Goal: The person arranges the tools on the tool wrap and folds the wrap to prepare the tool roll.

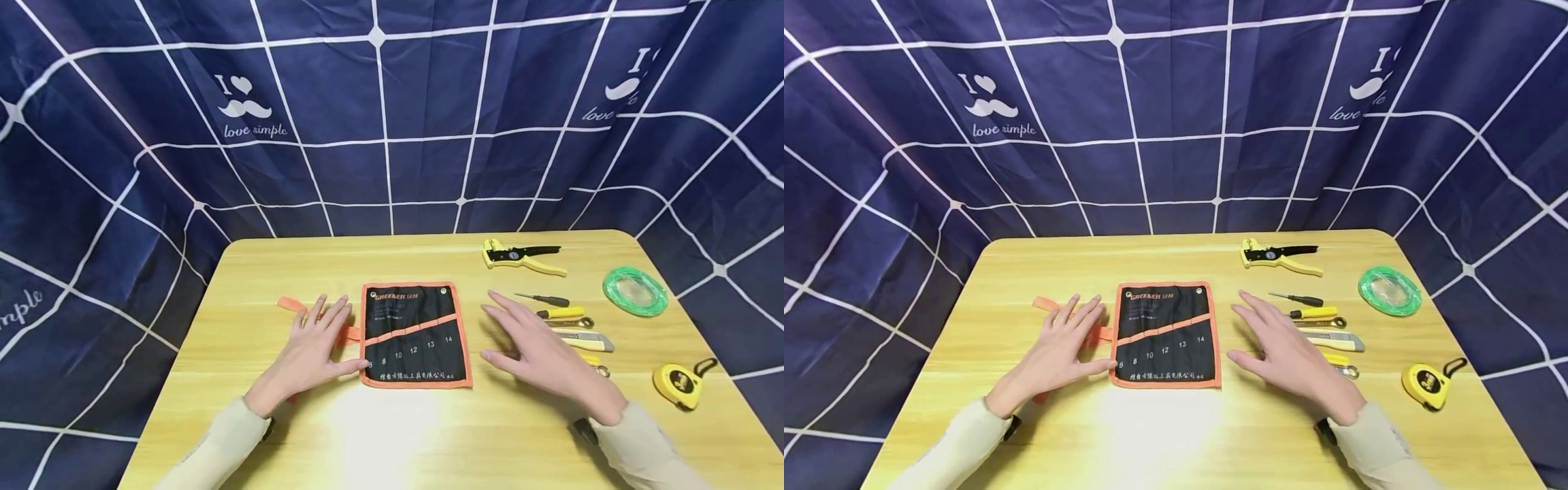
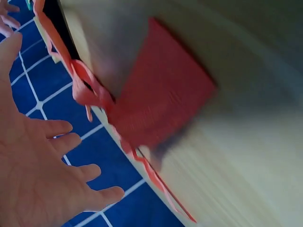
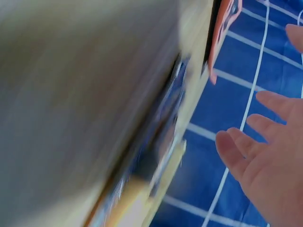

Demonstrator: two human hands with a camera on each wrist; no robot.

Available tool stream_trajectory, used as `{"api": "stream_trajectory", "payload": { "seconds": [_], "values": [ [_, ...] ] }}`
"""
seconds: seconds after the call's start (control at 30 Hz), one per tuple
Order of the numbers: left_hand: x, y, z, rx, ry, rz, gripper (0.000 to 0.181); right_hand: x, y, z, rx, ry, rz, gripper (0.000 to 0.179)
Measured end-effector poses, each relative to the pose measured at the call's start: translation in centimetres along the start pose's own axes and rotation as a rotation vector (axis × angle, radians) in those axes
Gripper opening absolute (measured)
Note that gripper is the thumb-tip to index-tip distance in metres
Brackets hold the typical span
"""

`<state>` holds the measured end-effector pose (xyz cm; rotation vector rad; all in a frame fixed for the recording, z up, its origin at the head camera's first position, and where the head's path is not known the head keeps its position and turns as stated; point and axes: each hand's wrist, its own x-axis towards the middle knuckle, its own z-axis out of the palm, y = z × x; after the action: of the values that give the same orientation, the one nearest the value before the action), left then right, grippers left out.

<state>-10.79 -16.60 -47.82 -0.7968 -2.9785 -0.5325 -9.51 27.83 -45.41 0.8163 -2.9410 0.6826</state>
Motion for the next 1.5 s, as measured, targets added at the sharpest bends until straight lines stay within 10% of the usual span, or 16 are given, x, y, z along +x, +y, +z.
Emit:
{"api": "stream_trajectory", "payload": {
  "seconds": [0.73,1.17,1.5],
  "values": [
    [0.7,2.6,2.3,0.064,-0.128,0.053,0.101,4.2,-2.1,3.4,-0.009,-0.256,-0.003,0.101],
    [2.0,1.9,1.3,0.170,0.102,0.151,0.041,4.3,-1.6,2.7,0.042,-0.177,-0.024,0.054],
    [2.4,1.2,1.5,0.004,0.069,0.084,0.023,3.7,-1.6,2.6,0.067,-0.188,-0.040,0.047]
  ]
}}
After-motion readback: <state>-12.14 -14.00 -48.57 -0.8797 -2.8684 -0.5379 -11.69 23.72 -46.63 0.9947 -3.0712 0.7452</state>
